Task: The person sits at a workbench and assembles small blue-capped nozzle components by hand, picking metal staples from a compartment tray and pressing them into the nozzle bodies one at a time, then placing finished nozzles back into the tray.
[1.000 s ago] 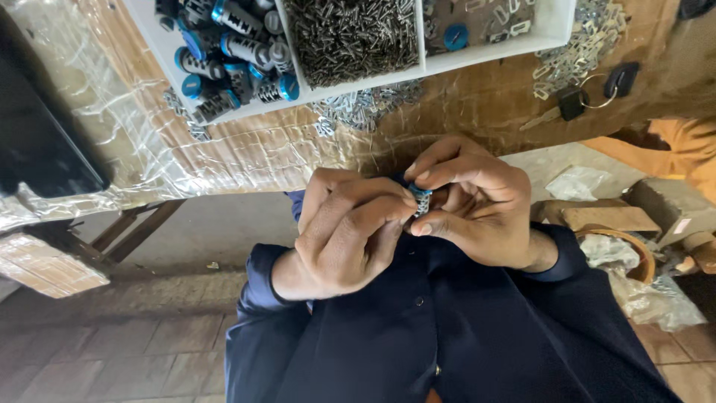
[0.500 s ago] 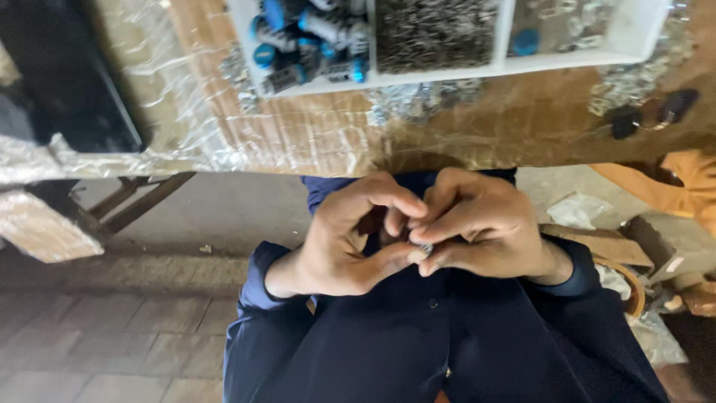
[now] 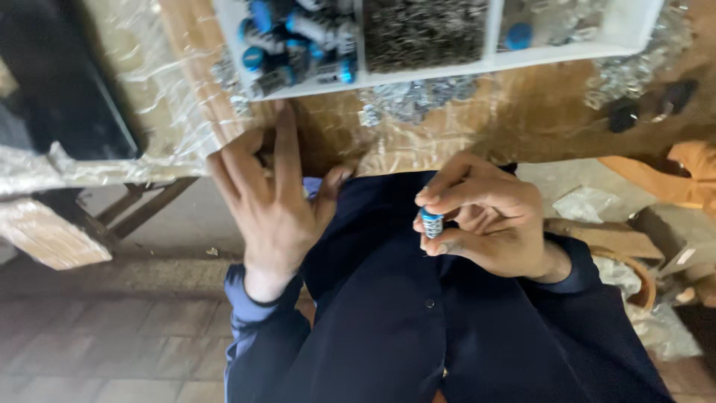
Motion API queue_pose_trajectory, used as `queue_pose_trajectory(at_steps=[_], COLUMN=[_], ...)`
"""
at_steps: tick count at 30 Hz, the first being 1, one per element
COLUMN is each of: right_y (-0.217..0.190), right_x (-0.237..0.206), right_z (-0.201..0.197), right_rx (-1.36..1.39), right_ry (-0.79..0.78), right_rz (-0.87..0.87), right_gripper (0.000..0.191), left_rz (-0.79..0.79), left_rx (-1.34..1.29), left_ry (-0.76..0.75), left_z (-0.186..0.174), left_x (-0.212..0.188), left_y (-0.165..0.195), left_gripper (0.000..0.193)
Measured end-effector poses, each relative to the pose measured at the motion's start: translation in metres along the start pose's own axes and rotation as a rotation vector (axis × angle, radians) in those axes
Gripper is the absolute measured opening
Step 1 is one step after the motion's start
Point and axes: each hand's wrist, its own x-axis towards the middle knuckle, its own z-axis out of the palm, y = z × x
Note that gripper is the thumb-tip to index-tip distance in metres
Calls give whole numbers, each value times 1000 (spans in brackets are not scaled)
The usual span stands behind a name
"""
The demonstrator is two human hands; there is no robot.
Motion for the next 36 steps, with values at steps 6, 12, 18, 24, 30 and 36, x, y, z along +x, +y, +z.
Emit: queue_pose_trajectory(at_steps=[6,12,18,24,30,36], right_y=[4,4,3,-7,-5,-4], right_x=[-6,-13,-18,-27,-28,-30], right_z=[-5,-12,-17,-22,-24,-20], right_rx=[83,137,151,119,65,-35], right_ry=[32,24,44,134,132,198], right_rz=[-62,-66,-40,-58,-52,-6], right_gripper=[41,38,43,41,40,34], left_rz=[175,134,60,137,357,540], left_rx=[-155,-273,-849,-509,-866,-594], left_ry=[38,157,64,52,11,129], left_z=[-7,8,7,-3,-4,-6], left_x=[-2,-5,4,24,34,45], left_y=[4,19,46,65,82,82], left_gripper=[25,16,16,19,23,29])
